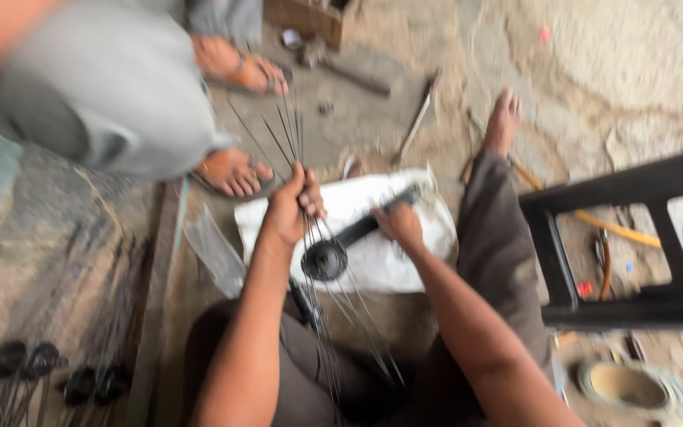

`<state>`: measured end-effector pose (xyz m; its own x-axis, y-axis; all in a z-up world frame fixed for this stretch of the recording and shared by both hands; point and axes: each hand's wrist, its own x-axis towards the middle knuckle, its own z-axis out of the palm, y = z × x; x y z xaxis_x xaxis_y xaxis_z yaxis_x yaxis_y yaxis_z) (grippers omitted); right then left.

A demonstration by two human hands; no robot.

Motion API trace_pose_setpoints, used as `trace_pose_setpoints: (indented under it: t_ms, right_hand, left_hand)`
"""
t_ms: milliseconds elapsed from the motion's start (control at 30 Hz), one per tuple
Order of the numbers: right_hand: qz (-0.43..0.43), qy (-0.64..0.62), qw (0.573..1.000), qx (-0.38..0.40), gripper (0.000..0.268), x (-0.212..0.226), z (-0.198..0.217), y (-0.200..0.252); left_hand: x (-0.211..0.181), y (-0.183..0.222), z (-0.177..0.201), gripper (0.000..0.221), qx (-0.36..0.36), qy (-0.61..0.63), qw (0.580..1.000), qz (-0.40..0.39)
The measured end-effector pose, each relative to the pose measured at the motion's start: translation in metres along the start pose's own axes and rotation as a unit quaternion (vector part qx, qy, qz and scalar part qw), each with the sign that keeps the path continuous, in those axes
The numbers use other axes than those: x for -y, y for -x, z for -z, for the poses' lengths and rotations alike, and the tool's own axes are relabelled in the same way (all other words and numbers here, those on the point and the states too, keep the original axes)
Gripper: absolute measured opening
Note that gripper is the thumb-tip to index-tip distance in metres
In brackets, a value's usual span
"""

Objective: The person is seen inserting spokes into a bicycle hub.

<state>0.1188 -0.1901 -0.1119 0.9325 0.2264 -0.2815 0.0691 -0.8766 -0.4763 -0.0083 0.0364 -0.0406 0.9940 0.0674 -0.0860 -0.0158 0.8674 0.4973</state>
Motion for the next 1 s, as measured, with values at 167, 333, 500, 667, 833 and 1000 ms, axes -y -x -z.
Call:
trace_pose_setpoints:
  t_ms: [167, 333, 500, 667, 833, 1000]
  right_hand:
    - [-0.05, -0.144, 0.988, 0.025, 0.05, -0.02, -0.029, -0.022]
    - [-0.134, -0.4, 0.901, 0.104, 0.021, -0.039, -0.049, -0.048]
    - [-0.11, -0.535, 0.835, 0.071, 0.024, -0.09, -0.036, -0.07]
    - [-0.097, -0.567, 0.809, 0.121, 0.024, -0.038, 0.084, 0.007]
    - [-0.022, -0.615, 0.779, 0.119, 0.011, -0.013, 0.146, 0.075]
    - [0.079, -0.658, 0.729, 0.169, 0.023, 0.028, 0.173, 0.123]
  left_hand:
    - [0.001, 0.0, -0.002, 0.037, -0.026, 0.01, 1.0, 0.004]
    - [-0.011, 0.003, -0.002, 0.036, -0.052, -0.002, 0.999, -0.005]
    - [-0.002, 0.003, 0.006, 0.037, 0.016, -0.005, 1.0, -0.002]
    - [-0.014, 0.014, -0.009, 0.038, 0.031, 0.008, 0.999, 0.027]
    - [-0.025, 0.021, -0.013, 0.037, 0.038, -0.029, 0.999, 0.023]
    - [-0.026, 0.025, -0.008, 0.038, 0.053, -0.029, 0.998, 0.028]
